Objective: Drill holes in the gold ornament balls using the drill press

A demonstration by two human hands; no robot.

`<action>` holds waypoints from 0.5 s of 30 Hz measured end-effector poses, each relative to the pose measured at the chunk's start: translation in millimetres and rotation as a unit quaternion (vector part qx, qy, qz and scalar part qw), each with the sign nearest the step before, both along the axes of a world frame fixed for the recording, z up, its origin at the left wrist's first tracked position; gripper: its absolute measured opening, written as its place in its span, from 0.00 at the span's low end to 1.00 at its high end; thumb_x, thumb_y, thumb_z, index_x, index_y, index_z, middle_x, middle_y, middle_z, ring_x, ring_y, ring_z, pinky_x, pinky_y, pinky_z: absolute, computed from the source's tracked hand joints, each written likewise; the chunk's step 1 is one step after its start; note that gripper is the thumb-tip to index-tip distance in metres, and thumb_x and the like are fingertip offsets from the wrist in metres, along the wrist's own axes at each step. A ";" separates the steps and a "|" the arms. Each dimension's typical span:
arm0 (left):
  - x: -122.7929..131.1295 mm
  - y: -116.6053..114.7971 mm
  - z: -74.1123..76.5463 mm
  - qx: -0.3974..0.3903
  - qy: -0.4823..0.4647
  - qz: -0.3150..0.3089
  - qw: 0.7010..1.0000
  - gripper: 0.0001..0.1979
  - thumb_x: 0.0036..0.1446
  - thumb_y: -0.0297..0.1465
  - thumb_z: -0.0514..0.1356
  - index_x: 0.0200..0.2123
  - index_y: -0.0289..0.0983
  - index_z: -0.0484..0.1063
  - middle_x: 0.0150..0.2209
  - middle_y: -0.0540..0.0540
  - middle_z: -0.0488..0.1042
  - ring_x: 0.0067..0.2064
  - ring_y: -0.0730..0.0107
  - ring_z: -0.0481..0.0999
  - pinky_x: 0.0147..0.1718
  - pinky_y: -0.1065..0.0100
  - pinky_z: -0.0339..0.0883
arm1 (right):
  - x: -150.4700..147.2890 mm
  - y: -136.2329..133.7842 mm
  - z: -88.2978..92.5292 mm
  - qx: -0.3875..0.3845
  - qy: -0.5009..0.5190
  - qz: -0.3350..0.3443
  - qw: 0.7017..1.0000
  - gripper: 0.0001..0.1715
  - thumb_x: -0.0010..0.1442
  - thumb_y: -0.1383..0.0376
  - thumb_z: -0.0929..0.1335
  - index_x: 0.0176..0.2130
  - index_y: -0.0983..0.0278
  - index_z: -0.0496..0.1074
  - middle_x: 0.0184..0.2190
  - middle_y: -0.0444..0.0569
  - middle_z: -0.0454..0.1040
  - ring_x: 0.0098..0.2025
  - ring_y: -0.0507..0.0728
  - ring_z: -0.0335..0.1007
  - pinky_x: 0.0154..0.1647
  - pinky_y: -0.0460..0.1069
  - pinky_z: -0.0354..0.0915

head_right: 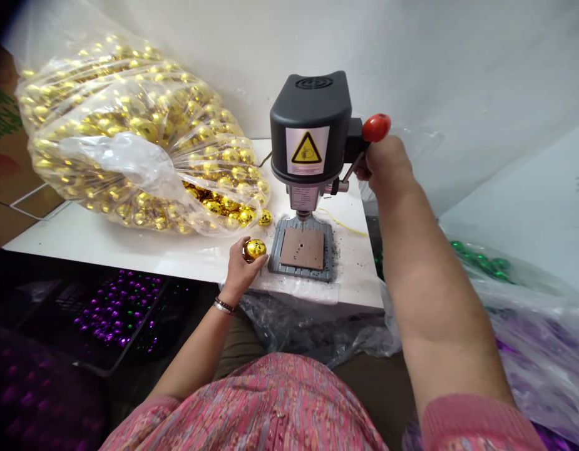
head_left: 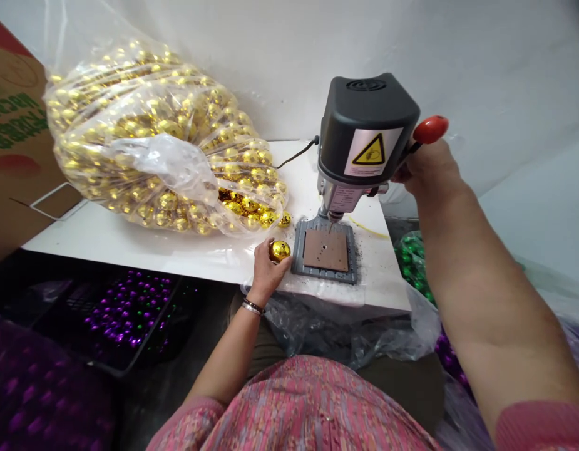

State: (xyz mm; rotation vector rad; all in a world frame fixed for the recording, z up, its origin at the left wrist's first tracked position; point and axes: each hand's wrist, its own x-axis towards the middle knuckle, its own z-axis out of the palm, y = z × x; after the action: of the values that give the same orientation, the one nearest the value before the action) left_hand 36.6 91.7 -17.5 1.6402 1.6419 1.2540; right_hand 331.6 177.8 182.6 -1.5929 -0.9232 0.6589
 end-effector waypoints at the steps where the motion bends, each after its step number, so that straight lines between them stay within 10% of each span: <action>1: -0.5 -2.5 2.1 -0.013 -0.030 0.000 0.999 0.30 0.44 0.31 0.72 0.53 0.36 0.71 0.52 0.39 0.73 0.58 0.54 0.72 0.61 0.53 0.65 | -1.1 -0.8 1.5 -0.004 0.018 -0.004 1.000 0.14 0.64 0.62 0.61 0.28 0.64 0.59 0.19 0.37 0.58 0.21 0.40 0.54 0.27 0.48 0.49; 8: -1.8 -19.5 13.4 -0.182 -0.391 -0.090 0.898 0.37 0.43 0.34 0.73 0.57 0.42 0.65 0.38 0.51 0.73 0.31 0.76 0.72 0.27 0.74 0.61 | -8.1 -11.2 10.6 -0.011 0.066 -0.020 0.998 0.10 0.58 0.65 0.67 0.27 0.62 0.61 0.15 0.38 0.60 0.16 0.47 0.55 0.20 0.47 0.49; 15: -1.0 -27.6 15.8 -0.213 -0.486 -0.125 0.838 0.44 0.40 0.35 0.77 0.60 0.47 0.63 0.41 0.49 0.75 0.36 0.69 0.79 0.27 0.75 0.62 | -6.8 -9.8 10.3 -0.009 0.053 -0.005 0.999 0.10 0.60 0.65 0.64 0.28 0.61 0.58 0.15 0.38 0.57 0.16 0.46 0.53 0.22 0.47 0.46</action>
State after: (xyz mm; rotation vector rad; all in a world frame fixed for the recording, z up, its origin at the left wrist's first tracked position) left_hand 35.7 64.1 -1.7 0.6779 0.9107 1.1624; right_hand 324.8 167.9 192.9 -1.5623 -0.8319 0.7399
